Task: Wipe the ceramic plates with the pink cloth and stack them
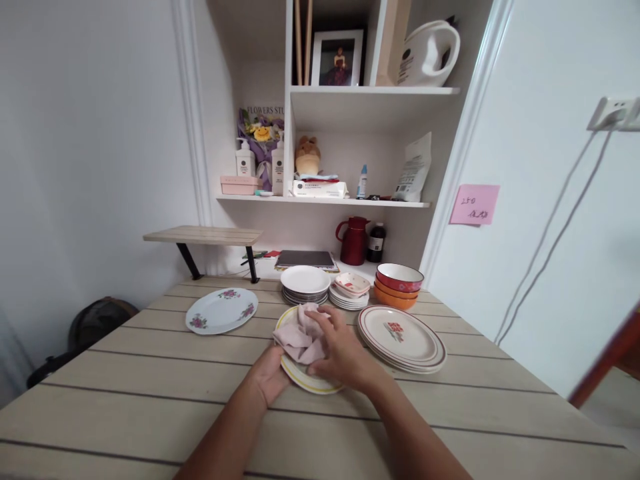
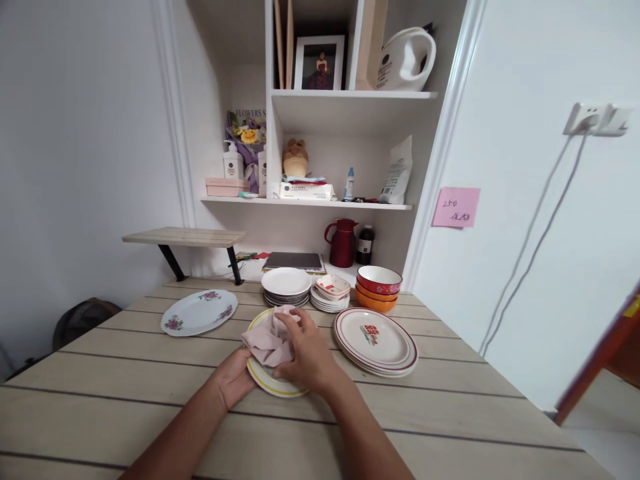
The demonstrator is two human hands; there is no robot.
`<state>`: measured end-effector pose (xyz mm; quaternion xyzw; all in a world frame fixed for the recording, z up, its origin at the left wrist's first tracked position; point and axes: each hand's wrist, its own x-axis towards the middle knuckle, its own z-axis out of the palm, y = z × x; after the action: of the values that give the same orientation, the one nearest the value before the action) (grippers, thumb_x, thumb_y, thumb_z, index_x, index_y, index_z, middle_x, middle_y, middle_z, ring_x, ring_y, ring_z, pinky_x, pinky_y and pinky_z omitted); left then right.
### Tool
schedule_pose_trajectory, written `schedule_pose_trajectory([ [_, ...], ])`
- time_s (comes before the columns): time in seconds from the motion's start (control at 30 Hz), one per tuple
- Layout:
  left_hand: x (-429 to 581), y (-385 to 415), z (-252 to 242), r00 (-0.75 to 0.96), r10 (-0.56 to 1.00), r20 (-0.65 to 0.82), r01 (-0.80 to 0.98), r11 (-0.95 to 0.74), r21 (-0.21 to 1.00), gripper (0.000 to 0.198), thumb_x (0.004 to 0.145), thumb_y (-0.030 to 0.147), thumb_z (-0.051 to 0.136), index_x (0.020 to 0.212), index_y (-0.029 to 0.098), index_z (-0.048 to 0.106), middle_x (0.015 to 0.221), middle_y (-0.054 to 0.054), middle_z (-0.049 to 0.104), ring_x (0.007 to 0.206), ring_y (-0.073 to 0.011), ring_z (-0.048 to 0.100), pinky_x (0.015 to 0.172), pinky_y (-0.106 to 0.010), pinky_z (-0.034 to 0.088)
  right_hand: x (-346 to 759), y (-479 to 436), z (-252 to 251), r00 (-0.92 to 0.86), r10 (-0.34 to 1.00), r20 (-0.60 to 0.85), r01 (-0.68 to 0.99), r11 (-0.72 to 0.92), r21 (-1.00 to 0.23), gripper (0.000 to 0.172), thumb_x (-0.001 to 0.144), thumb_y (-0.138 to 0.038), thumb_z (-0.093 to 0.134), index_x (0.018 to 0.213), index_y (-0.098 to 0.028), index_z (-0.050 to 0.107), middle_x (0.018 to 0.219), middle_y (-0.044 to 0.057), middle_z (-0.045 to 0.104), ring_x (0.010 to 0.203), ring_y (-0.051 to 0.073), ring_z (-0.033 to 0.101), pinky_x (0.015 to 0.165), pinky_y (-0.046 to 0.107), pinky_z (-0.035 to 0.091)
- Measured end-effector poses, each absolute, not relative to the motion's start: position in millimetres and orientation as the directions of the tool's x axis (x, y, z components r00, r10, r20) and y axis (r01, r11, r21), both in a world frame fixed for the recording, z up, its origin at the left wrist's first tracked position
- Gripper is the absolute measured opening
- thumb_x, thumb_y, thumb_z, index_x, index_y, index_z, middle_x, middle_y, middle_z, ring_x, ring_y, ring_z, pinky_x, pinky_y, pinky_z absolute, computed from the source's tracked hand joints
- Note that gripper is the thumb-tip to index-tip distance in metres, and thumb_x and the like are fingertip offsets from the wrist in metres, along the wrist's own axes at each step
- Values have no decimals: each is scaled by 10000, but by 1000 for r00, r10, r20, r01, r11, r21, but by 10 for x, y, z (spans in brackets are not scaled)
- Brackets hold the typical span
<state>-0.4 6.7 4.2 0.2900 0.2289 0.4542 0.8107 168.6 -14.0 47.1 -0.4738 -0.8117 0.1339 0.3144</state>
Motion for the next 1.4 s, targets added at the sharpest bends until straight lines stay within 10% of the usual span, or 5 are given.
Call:
schedule_pose_trajectory([
  [0.2, -11, 84, 23, 436, 886, -159, -614, 422, 667, 379, 771, 74, 575, 1138, 73, 667, 1011, -133, 756, 1040, -262, 675, 1014, -391, 443, 1452, -164, 467, -328, 814, 479, 748, 534, -395, 304, 685, -201, 717, 980, -275, 710, 1214, 70, 560, 1097, 268, 498, 942, 414, 355],
  [0.33, -23, 41, 72, 378, 892, -250, -595, 441, 672, 363, 817, 136, 592, 1159, 26, 643, 972, -163, 757, 1002, -273, 690, 1009, -397, 446, 1569, -43, 440, -201, 866, 458, 548, 487, -680, 94, 767, -184, 577, 792, -198, 666, 774, 17, 634, 787, 181, 553, 744, 292, 399],
  [0.9, -49, -44, 146, 450, 862, -232, -483, 454, 749, 439, 843, 181, 583, 1237, -12, 584, 983, -214, 742, 1024, -303, 683, 1014, -432, 438, 1883, 205, 265, -62, 972, 225, 574, 219, -789, 781, 685, -211, 649, 1410, -321, 381, 806, -52, 525, 640, 126, 537, 604, 242, 435],
  [1.17, -56, -81, 170, 468, 853, -232, -398, 437, 806, 459, 823, 223, 622, 1228, 9, 606, 938, -212, 749, 892, -312, 718, 957, -452, 470, 1938, 188, 250, -99, 963, 252, 646, 255, -719, 334, 594, -187, 684, 925, -193, 636, 1003, 34, 491, 833, 154, 529, 734, 256, 441],
  [1.4, -57, -82, 168, 459, 862, -214, -432, 427, 794, 459, 798, 223, 662, 1212, 30, 626, 897, -194, 758, 917, -317, 713, 961, -448, 467, 1763, 97, 317, -130, 929, 347, 145, 364, -920, 200, 565, -156, 497, 757, -210, 484, 713, -49, 491, 681, 126, 452, 606, 221, 371],
])
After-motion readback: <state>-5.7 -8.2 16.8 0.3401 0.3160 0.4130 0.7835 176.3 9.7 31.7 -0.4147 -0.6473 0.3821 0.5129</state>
